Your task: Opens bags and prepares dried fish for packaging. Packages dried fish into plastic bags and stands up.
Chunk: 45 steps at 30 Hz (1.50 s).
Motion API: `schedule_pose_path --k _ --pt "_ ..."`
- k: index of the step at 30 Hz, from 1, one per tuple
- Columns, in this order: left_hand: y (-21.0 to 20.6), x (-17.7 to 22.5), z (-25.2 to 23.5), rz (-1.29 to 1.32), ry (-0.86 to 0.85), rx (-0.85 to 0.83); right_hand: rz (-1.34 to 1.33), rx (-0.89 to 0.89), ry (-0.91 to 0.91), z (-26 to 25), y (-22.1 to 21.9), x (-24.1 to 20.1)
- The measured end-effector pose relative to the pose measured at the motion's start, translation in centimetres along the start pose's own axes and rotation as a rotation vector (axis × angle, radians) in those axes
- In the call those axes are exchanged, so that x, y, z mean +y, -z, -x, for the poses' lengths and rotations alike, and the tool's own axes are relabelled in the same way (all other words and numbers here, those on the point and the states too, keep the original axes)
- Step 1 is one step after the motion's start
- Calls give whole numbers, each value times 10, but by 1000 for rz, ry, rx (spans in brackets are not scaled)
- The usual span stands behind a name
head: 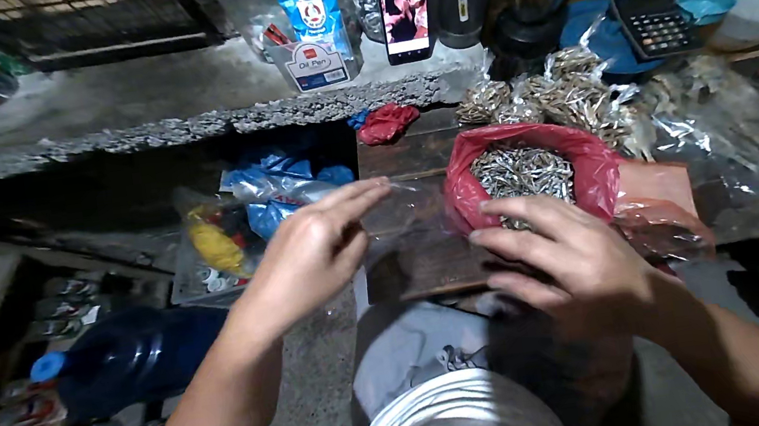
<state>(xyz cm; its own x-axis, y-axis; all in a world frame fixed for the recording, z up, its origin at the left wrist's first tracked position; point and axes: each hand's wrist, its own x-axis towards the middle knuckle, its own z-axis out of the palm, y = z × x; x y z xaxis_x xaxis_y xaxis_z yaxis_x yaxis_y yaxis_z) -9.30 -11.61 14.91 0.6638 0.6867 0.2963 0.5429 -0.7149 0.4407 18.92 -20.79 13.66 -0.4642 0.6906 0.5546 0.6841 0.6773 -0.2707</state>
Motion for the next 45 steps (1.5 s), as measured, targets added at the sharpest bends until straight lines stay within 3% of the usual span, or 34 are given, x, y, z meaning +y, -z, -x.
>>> schedule_pose_path --k 3,6,8,15,21,26,30,35,41,45 --pt "12 -7 -1 -2 80 61 213 -175 -132 15 -4 17" --pt "17 -9 -6 -18 138 108 251 -442 -321 23 -9 21" --pt "17 -13 -11 -30 149 142 281 -501 -358 28 -15 22" --pt "3 -17 -26 -6 198 108 311 -344 -326 38 -31 26" --pt "-9 -14 -33 27 210 67 202 -370 -341 37 -29 26" --pt "-17 -16 -35 19 177 42 89 -526 -426 28 -14 14" --pt "-21 -17 -36 9 158 33 85 -477 -374 28 -11 8" --pt "-28 -15 -40 42 146 3 -5 -596 -553 12 4 22" --pt "-34 -7 -44 53 101 -18 145 -324 -432 13 0 55" --pt "-40 -6 -46 57 58 -33 238 -374 -478 7 2 69"
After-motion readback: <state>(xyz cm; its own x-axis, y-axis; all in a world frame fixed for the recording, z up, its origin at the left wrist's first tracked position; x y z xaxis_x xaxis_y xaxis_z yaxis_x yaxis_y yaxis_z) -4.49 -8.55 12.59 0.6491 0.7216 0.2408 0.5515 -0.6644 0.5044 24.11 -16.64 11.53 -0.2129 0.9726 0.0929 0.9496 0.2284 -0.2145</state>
